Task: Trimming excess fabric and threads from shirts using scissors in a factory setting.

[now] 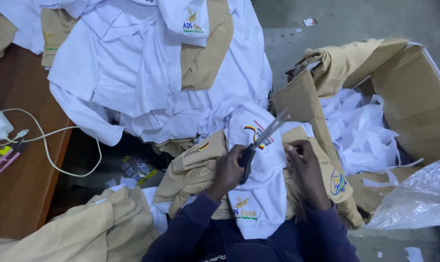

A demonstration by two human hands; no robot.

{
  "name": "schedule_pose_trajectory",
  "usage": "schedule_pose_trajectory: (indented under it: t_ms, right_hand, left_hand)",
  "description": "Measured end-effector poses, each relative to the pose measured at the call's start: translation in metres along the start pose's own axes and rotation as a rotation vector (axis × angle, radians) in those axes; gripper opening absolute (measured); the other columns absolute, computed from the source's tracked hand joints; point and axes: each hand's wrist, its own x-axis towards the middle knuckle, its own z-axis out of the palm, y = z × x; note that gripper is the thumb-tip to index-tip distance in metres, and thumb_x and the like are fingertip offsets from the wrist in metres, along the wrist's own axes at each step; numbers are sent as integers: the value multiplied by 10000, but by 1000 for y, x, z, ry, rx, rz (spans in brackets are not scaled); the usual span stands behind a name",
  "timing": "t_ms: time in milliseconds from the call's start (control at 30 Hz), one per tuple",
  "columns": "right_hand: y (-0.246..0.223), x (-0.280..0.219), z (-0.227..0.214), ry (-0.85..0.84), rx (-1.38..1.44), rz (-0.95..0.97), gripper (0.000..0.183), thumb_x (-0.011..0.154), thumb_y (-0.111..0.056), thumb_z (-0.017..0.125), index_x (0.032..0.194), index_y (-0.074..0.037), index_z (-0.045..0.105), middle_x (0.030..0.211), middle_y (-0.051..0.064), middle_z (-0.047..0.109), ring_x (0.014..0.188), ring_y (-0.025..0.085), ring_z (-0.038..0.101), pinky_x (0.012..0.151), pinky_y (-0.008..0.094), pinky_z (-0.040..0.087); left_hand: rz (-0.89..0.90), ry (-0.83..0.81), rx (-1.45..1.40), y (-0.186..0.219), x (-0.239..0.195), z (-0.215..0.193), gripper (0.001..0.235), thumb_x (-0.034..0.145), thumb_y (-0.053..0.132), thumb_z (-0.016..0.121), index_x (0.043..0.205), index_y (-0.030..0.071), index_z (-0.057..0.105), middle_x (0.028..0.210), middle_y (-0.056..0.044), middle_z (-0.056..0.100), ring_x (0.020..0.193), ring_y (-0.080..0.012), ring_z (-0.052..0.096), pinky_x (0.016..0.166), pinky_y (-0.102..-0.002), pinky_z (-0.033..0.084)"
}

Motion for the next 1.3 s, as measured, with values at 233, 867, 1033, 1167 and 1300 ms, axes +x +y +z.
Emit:
schedule_pose_trajectory:
  t_ms: [233,867,1033,1167,1300]
  right_hand:
    - [-48,-15,21,-116,52,-166,317,918,-285,837,912,8,717,837,178,689,867,272,622,793,414,498]
    - [3,-27,17,88,-602,-302,398,992,-379,654,1277,-103,613,1129,182,716,1018,392,693,848,513,512]
    - [-7,-43,-6,110,-308,-447,196,1056,-209,618,1132,-76,739,1000,68,757,924,240,713,829,370,507]
    - [-53,-101,-18,163,-274,-778,237,1047,-34,505,1177,12,697,1171,175,746,1068,323,732,953,390,556]
    - [-49,-112,-26,275,-76,-771,253,1027,-99,499,1039,74,683,1073,228,744,986,354,734,908,404,572]
  left_hand:
    - [-6,-286,-955,34,-74,-53,408,685,-17,892,1016,-34,654,641,-172,646,450,-232,644,347,-318,511]
    - [-22,-368,-976,11,-50,41,443,893,79,765,1273,50,539,1015,-130,641,758,-220,672,675,-352,596]
    - [-32,-260,-1254,13,-55,-15,408,852,109,777,1111,-97,539,954,-315,737,591,-291,696,468,-386,580]
    - [339,78,-902,48,-48,-68,351,933,21,669,1222,55,472,1136,-188,707,943,-220,716,786,-311,557]
    - [408,-121,-676,71,-46,-28,673,892,-7,657,1472,28,317,1291,-210,680,1217,-291,701,1072,-395,561]
